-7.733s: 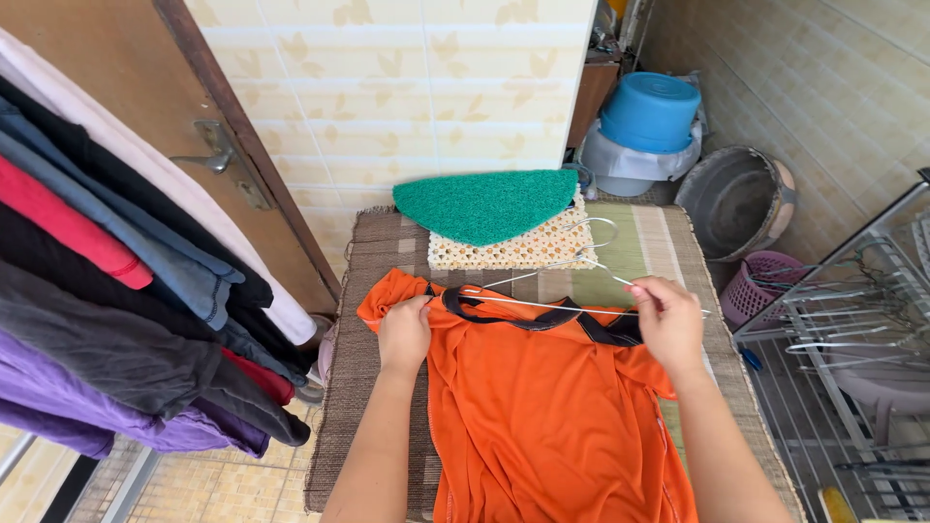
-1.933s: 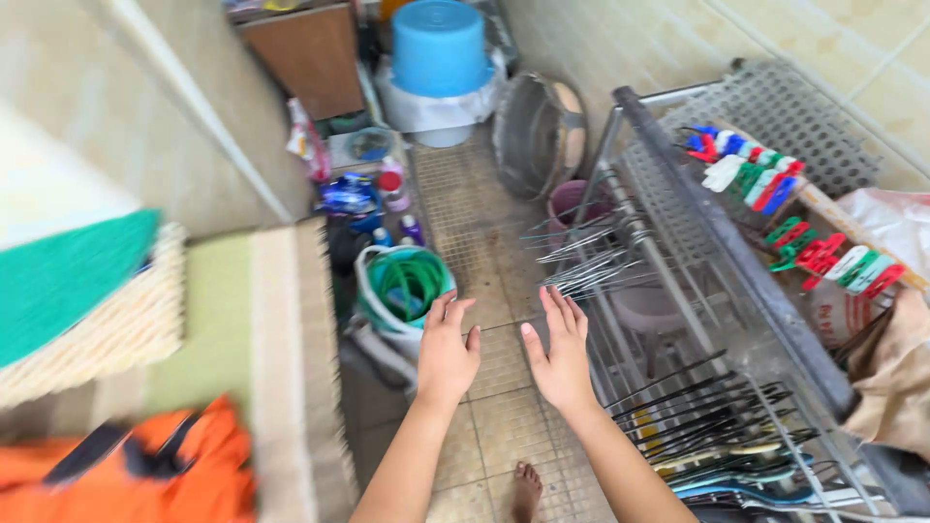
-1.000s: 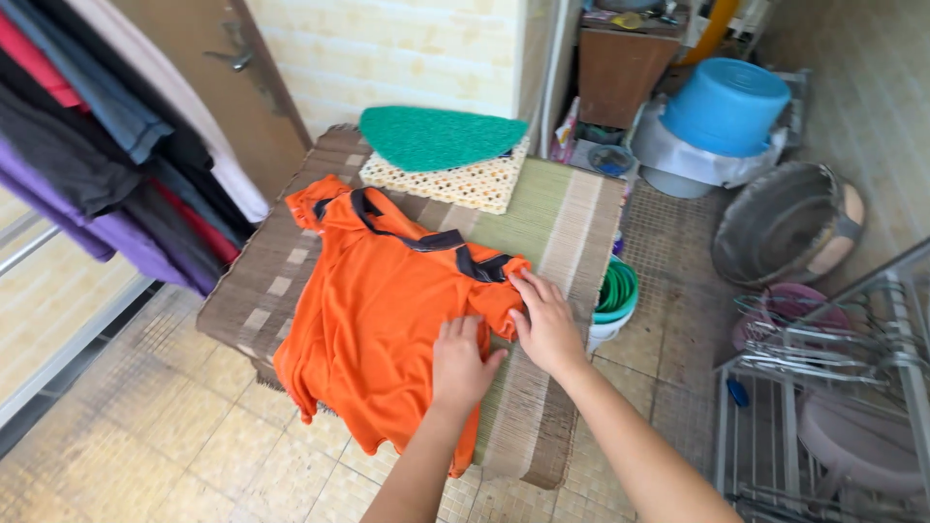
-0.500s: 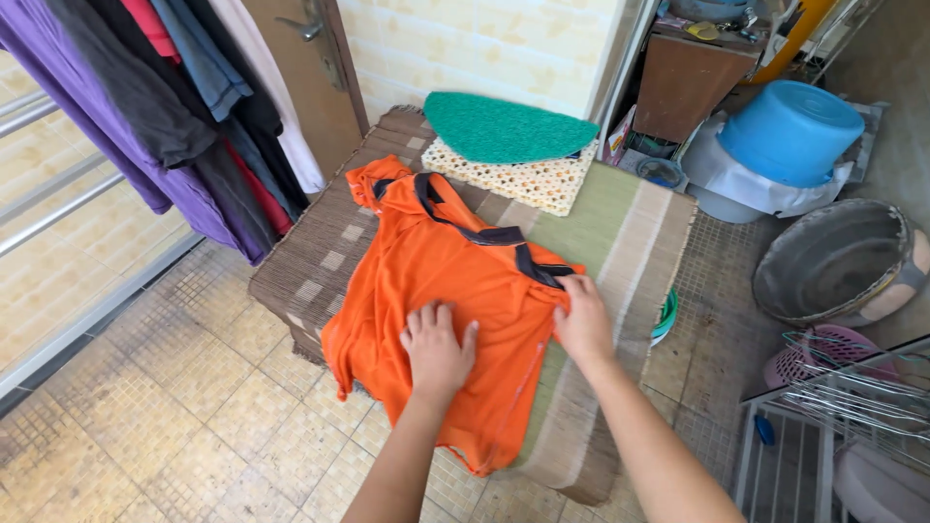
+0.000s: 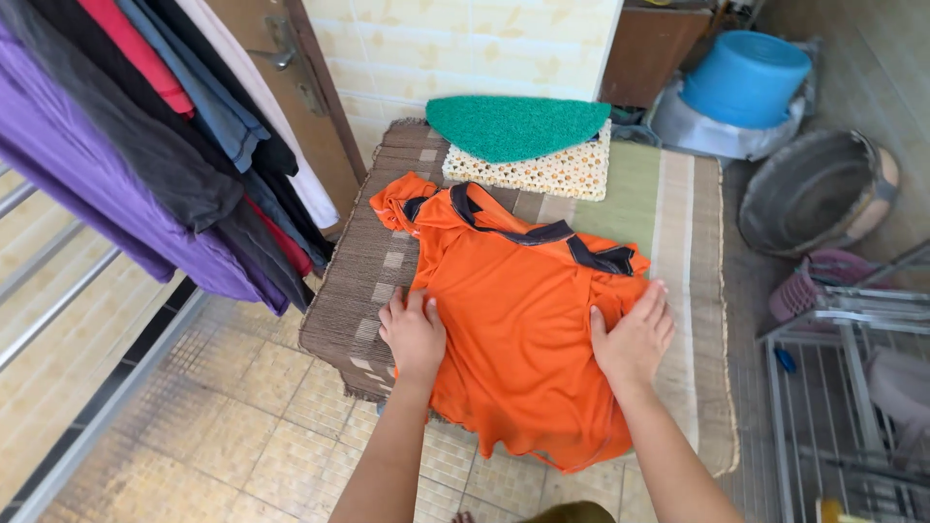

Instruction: Removing shirts from hangers, folding them on a padded surface, and placing them into a laundry bin.

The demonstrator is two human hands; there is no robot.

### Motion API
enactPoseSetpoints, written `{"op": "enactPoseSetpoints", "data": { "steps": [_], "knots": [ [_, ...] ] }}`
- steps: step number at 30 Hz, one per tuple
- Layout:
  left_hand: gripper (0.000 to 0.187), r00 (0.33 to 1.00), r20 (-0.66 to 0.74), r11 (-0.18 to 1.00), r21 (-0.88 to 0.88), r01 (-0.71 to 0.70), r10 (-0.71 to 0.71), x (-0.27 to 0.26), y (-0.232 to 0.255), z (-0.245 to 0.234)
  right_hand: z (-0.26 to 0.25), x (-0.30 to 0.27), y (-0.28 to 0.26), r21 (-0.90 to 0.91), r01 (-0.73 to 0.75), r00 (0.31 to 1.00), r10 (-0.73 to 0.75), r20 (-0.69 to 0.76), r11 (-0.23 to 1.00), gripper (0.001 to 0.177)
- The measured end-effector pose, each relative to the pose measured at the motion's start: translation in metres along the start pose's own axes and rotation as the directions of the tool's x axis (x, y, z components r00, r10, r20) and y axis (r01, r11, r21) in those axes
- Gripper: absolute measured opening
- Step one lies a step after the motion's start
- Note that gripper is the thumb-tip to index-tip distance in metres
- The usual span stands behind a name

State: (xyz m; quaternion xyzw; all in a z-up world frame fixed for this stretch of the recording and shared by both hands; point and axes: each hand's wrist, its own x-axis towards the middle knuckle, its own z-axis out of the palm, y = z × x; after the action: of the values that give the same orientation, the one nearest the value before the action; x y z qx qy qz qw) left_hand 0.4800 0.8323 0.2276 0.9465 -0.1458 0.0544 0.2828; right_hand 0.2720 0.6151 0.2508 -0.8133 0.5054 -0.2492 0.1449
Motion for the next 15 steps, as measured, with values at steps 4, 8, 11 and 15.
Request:
{"op": "enactPoseSetpoints", "data": {
  "steps": [4,8,11,15],
  "knots": [
    [0.039,0.996,0.04,0.991,-0.116,-0.071,0.076,0.023,-0.005,-0.007,0.023,-0.031,0.016,-0.061,-0.168,0.985,0.169,0.017,0.984,0.115],
    [0.053,0.965,0.262,0.989,-0.147,0.036,0.004,0.033,-0.002,0.006,0.033,-0.053,0.016,-0.137,-0.159,0.987,0.159,-0.015,0.978,0.073],
    [0.047,0.924,0.382,0.952,-0.278,0.128,-0.013,0.043,-0.015,0.023,0.032,-0.055,0.017,-0.155,-0.118,0.991,0.106,-0.083,0.981,0.037],
    [0.058,0.863,0.497,0.64,-0.637,0.431,-0.086,0.039,0.007,-0.034,0.016,-0.045,0.026,0.171,-0.163,0.984,0.172,-0.04,0.972,0.013]
  ]
}}
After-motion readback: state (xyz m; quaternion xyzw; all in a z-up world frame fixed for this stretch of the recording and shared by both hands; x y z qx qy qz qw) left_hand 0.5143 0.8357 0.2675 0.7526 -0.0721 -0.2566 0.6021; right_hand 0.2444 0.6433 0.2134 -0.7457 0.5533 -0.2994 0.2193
